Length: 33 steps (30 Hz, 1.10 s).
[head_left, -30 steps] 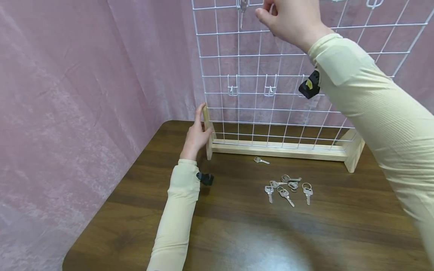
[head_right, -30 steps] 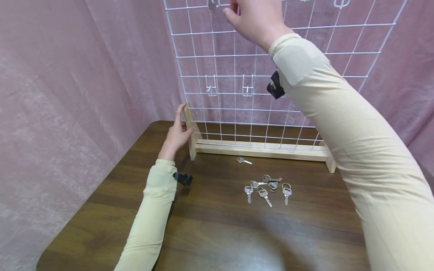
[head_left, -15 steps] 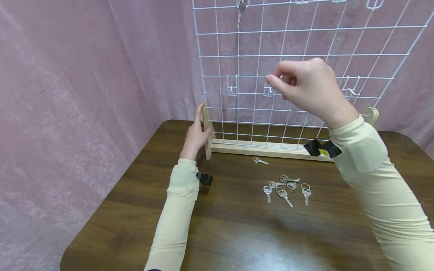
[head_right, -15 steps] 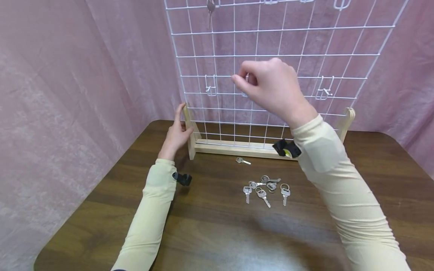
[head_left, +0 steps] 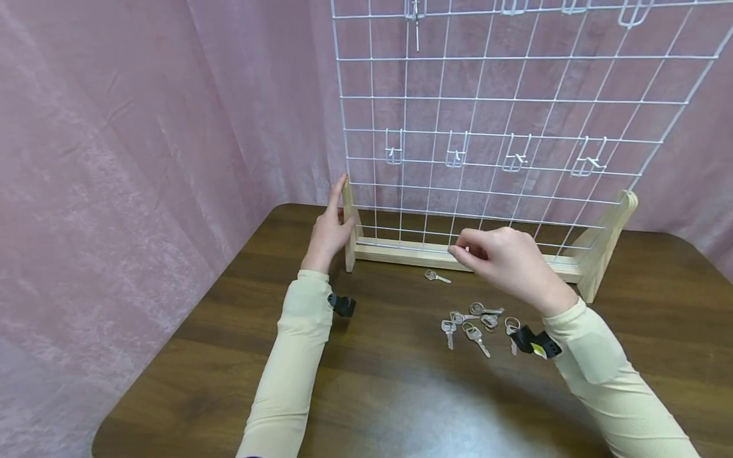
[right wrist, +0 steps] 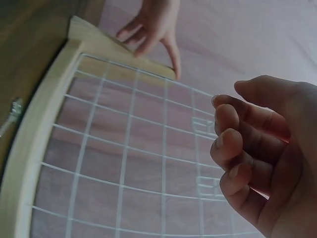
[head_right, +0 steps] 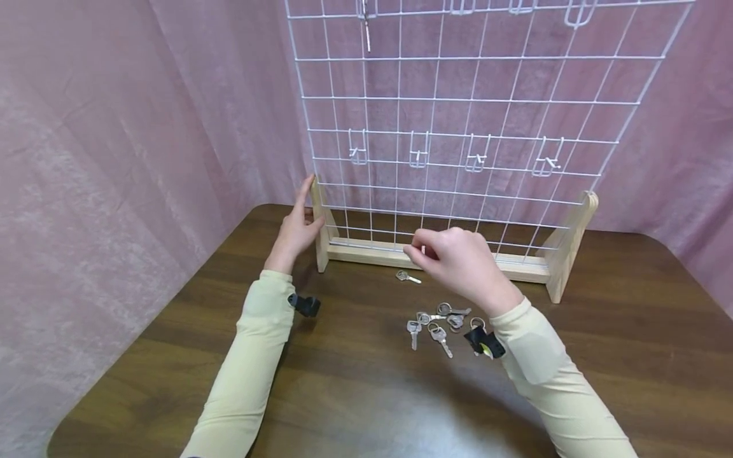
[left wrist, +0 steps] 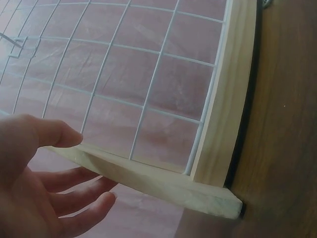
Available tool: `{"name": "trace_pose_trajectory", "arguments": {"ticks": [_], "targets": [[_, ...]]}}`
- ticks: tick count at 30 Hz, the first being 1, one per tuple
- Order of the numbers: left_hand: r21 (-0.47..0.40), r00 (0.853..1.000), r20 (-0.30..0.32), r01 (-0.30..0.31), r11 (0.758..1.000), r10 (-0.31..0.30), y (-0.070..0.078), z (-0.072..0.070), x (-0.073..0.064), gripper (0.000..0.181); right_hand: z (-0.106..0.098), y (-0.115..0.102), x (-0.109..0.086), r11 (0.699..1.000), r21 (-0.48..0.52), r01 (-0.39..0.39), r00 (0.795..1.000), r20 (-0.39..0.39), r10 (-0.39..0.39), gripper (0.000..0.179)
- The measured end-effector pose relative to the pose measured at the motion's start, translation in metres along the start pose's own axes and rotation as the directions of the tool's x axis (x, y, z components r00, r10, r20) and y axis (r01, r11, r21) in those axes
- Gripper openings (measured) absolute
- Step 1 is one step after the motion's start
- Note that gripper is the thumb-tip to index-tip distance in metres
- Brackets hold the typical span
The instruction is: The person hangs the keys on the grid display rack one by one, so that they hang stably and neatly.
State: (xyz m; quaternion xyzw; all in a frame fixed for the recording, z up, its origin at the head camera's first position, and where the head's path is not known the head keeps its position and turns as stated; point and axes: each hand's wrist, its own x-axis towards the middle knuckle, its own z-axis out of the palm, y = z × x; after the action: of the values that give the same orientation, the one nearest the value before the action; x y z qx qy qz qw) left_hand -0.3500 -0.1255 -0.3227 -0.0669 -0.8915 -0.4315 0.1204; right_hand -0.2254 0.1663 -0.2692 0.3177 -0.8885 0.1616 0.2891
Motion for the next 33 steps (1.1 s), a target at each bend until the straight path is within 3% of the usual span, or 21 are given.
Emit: {"name": "trace_pose_trajectory", "arguments": {"ticks": [6, 10, 12, 16, 17, 19, 21, 24, 33], "targets": [[0.006, 1.000, -0.006, -0.013, 1.000, 0.013, 0.002, 0.000, 0.001, 0.087, 0.013, 0.002, -0.012, 1.000, 0.011, -0.020, 0.990, 0.137, 0.018, 0.018], [0.015, 1.000, -0.007, -0.020, 1.000, 0.020, 0.002, 0.000, 0.001, 0.086, 0.020, 0.004, -0.013, 0.998, 0.057, 0.036, 0.958, 0.281, -0.050, 0.014], [0.024, 1.000, -0.012, -0.022, 0.999, 0.022, 0.002, -0.001, 0.001, 0.087, 0.026, 0.005, -0.015, 0.990, 0.111, 0.089, 0.913, 0.388, -0.125, 0.009], [0.044, 0.999, -0.027, -0.021, 0.999, 0.022, 0.002, -0.001, 0.001, 0.088, 0.047, 0.008, -0.021, 0.960, 0.233, 0.156, 0.763, 0.588, -0.267, 0.011], [0.047, 0.999, -0.028, -0.021, 0.999, 0.022, 0.002, -0.001, 0.001, 0.089, 0.052, 0.009, -0.022, 0.955, 0.250, 0.161, 0.735, 0.615, -0.285, 0.014], [0.050, 0.999, -0.027, -0.023, 0.998, 0.025, 0.002, -0.001, 0.001, 0.089, 0.062, 0.010, -0.025, 0.950, 0.268, 0.161, 0.686, 0.662, -0.302, 0.019], [0.049, 0.999, -0.026, -0.023, 0.999, 0.024, 0.002, 0.000, 0.001, 0.090, 0.070, 0.011, -0.027, 0.950, 0.271, 0.156, 0.659, 0.687, -0.304, 0.023], [0.045, 0.999, -0.024, -0.023, 0.999, 0.024, 0.002, 0.001, 0.000, 0.090, 0.077, 0.012, -0.030, 0.953, 0.275, 0.130, 0.640, 0.711, -0.292, 0.027], [0.054, 1.000, -0.012, -0.020, 0.998, 0.021, 0.000, 0.003, -0.001, 0.091, 0.079, 0.012, -0.034, 0.955, 0.283, 0.084, 0.637, 0.722, -0.270, 0.027]]}}
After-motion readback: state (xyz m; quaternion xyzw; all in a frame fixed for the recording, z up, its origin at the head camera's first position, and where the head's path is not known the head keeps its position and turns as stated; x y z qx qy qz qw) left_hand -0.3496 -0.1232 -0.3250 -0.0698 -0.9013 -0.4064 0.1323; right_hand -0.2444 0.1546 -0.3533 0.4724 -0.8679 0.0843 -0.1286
